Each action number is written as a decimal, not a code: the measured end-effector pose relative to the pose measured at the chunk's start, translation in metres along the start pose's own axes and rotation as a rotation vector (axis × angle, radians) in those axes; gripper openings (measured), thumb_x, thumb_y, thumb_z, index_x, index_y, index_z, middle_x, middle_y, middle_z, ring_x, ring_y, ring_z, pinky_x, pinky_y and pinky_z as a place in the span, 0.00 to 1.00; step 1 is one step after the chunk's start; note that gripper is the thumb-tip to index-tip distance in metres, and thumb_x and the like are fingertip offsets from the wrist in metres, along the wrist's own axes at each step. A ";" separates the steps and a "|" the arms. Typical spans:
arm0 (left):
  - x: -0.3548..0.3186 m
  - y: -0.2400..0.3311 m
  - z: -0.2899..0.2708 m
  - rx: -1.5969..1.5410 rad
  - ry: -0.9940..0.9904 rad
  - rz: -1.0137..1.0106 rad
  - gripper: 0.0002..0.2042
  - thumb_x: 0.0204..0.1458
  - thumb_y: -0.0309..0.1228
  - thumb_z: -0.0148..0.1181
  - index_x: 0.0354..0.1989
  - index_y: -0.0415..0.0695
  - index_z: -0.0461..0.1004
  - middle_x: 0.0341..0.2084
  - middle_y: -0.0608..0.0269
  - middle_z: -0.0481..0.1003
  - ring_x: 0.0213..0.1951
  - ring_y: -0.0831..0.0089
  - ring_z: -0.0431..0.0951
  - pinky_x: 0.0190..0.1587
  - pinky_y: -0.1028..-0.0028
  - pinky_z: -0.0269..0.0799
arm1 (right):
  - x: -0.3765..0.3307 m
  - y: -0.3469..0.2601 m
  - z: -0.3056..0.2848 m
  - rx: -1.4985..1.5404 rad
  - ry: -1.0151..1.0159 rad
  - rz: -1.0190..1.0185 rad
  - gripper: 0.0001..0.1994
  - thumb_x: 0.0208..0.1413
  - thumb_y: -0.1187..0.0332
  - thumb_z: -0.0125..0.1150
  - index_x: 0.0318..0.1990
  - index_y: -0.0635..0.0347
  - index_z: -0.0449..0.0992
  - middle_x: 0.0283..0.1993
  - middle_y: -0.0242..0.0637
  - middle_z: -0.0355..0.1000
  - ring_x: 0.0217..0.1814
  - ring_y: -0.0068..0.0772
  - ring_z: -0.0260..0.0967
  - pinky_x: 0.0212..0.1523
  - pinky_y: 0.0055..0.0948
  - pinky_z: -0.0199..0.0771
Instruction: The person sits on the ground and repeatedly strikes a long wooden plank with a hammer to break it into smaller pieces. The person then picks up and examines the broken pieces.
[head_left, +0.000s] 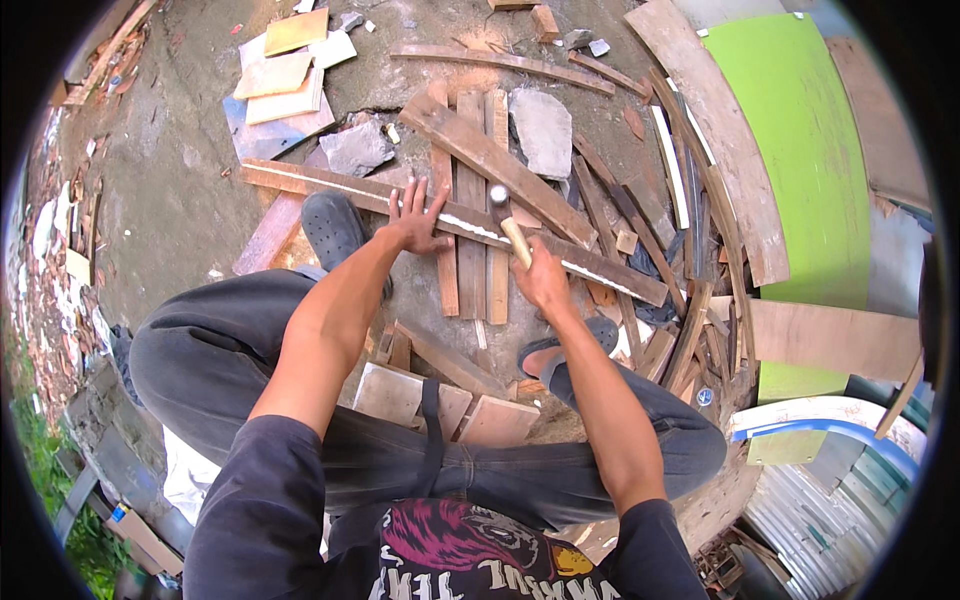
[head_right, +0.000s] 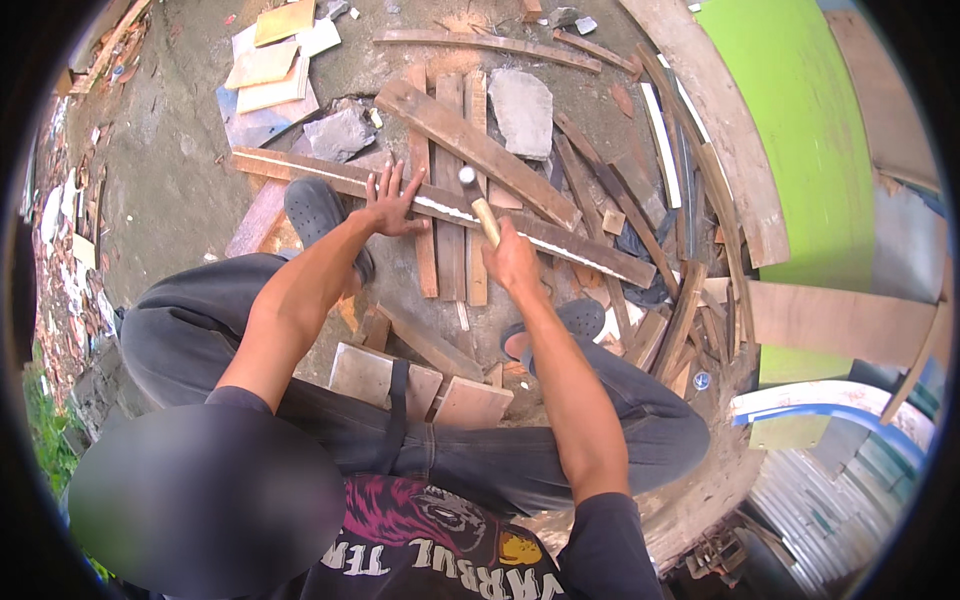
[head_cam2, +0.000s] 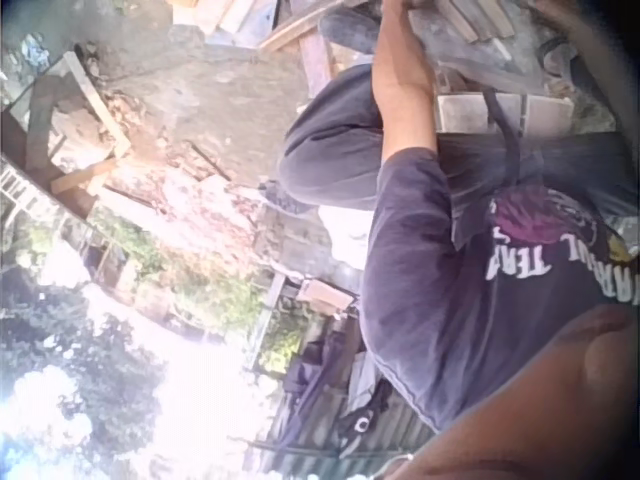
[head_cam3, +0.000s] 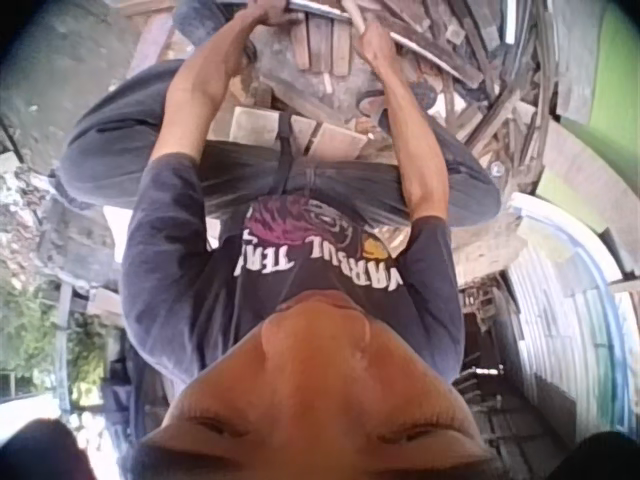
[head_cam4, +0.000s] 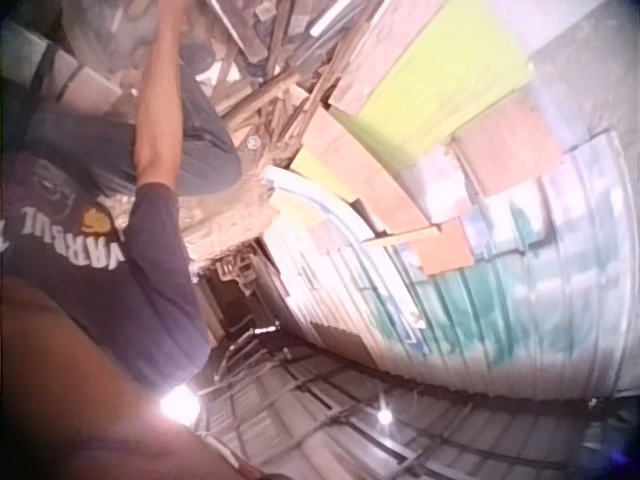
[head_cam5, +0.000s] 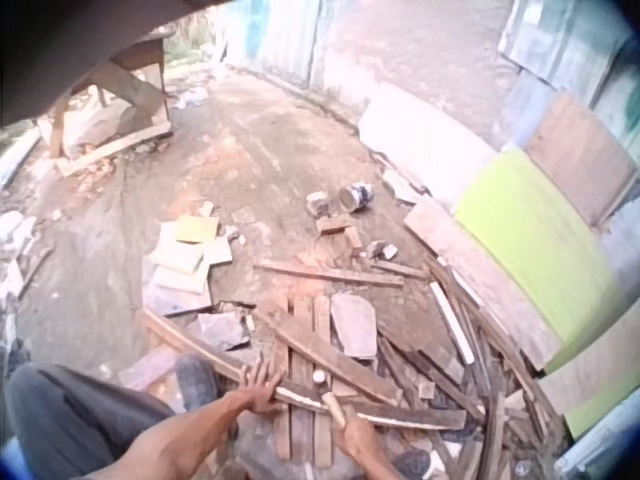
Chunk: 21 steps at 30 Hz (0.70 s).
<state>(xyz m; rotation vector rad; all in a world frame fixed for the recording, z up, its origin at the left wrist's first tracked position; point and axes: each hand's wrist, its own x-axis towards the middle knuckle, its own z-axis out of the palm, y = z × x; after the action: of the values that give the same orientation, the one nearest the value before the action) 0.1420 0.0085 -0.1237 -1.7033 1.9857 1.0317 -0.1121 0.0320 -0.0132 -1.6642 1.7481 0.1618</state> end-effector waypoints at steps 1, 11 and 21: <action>0.001 0.000 -0.001 0.002 -0.005 0.017 0.57 0.45 0.69 0.57 0.75 0.63 0.25 0.72 0.39 0.21 0.73 0.42 0.18 0.68 0.40 0.18 | -0.003 -0.003 0.004 -0.003 0.021 -0.029 0.22 0.53 0.64 0.58 0.56 0.60 0.66 0.37 0.65 0.75 0.43 0.67 0.74 0.46 0.58 0.73; 0.010 -0.007 -0.011 0.052 -0.107 -0.003 0.59 0.44 0.72 0.56 0.74 0.63 0.21 0.71 0.37 0.19 0.72 0.41 0.15 0.68 0.41 0.18 | 0.002 0.005 -0.018 -0.161 -0.188 -0.013 0.14 0.56 0.67 0.53 0.47 0.63 0.73 0.40 0.60 0.76 0.44 0.62 0.76 0.46 0.55 0.75; 0.015 -0.010 -0.022 0.081 -0.145 0.012 0.60 0.42 0.72 0.57 0.74 0.62 0.23 0.71 0.36 0.19 0.72 0.41 0.17 0.68 0.39 0.21 | 0.033 0.002 -0.048 -0.148 -0.249 -0.159 0.15 0.50 0.64 0.59 0.45 0.60 0.74 0.43 0.57 0.76 0.50 0.60 0.74 0.51 0.52 0.72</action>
<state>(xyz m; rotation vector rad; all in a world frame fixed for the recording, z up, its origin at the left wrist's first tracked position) 0.1521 -0.0182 -0.1218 -1.5315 1.9207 1.0334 -0.1302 -0.0207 0.0037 -1.7957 1.4426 0.4150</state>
